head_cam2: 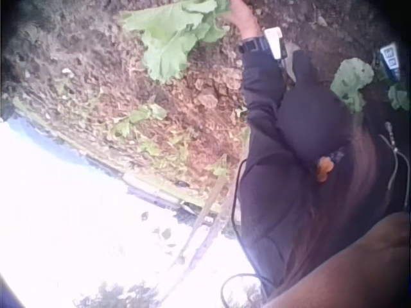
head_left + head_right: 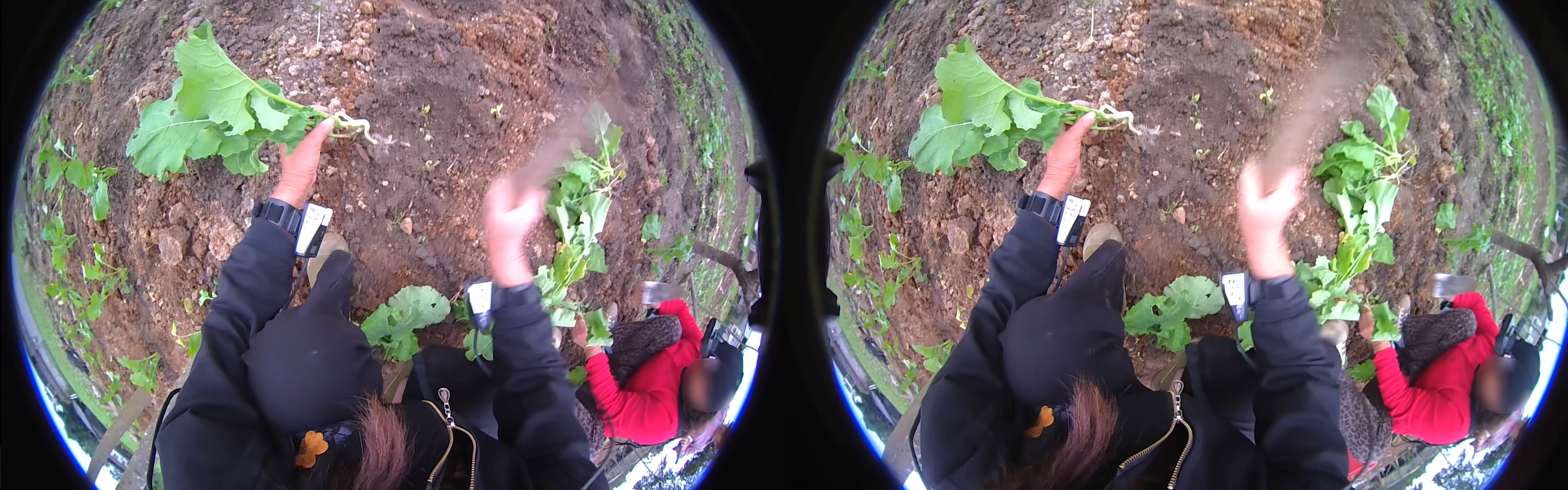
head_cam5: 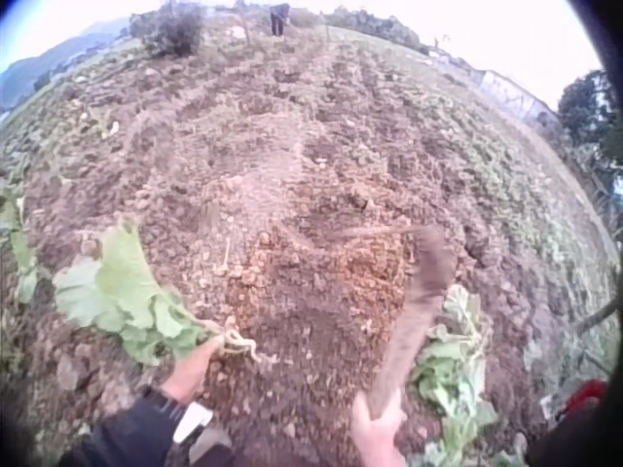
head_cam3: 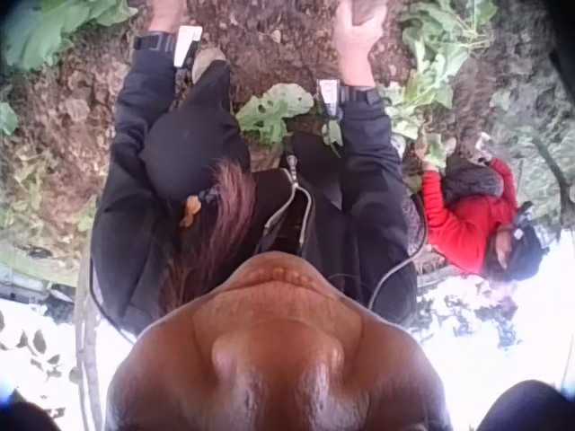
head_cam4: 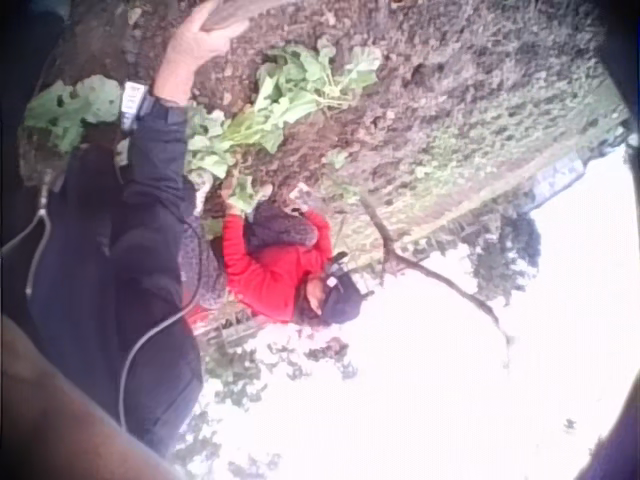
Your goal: The person uses a hand hoe to loosen soil around leafy green plants, pulls them from the ground, and places them into a red bucket. The person repeats this process across multiple plants in the garden bed.
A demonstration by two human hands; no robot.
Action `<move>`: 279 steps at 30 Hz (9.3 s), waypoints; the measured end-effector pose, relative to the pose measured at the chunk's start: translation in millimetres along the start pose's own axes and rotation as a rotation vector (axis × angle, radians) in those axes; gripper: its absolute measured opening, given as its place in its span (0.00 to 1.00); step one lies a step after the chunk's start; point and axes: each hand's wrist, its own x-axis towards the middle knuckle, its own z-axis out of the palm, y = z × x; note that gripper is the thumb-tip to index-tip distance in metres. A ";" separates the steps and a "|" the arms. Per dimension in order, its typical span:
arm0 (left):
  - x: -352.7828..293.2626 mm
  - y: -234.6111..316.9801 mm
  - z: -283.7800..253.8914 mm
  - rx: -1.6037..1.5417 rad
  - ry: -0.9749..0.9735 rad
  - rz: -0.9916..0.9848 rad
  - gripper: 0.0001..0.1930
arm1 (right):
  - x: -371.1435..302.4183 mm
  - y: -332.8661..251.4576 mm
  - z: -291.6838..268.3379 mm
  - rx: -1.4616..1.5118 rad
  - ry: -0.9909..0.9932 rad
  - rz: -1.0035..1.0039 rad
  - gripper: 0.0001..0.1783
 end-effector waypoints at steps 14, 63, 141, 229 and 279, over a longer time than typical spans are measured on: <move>5.7 -1.8 16.7 0.145 -0.003 0.122 0.11 | 26.6 23.8 -0.3 -0.505 -1.146 0.640 0.18; 40.5 -70.4 76.1 0.590 -0.038 0.447 0.11 | -144.6 65.0 -3.1 -0.147 -0.571 0.674 0.17; 58.2 -102.4 79.8 0.205 -0.565 -0.016 0.19 | -26.9 23.4 30.4 0.522 0.043 0.939 0.11; 38.1 -73.5 67.0 1.241 -0.574 0.550 0.32 | -107.5 67.3 -26.0 -0.762 -0.881 0.166 0.08; -53.7 -16.7 65.2 1.273 -0.835 0.505 0.18 | -65.7 14.5 -54.3 -0.729 -1.105 0.419 0.27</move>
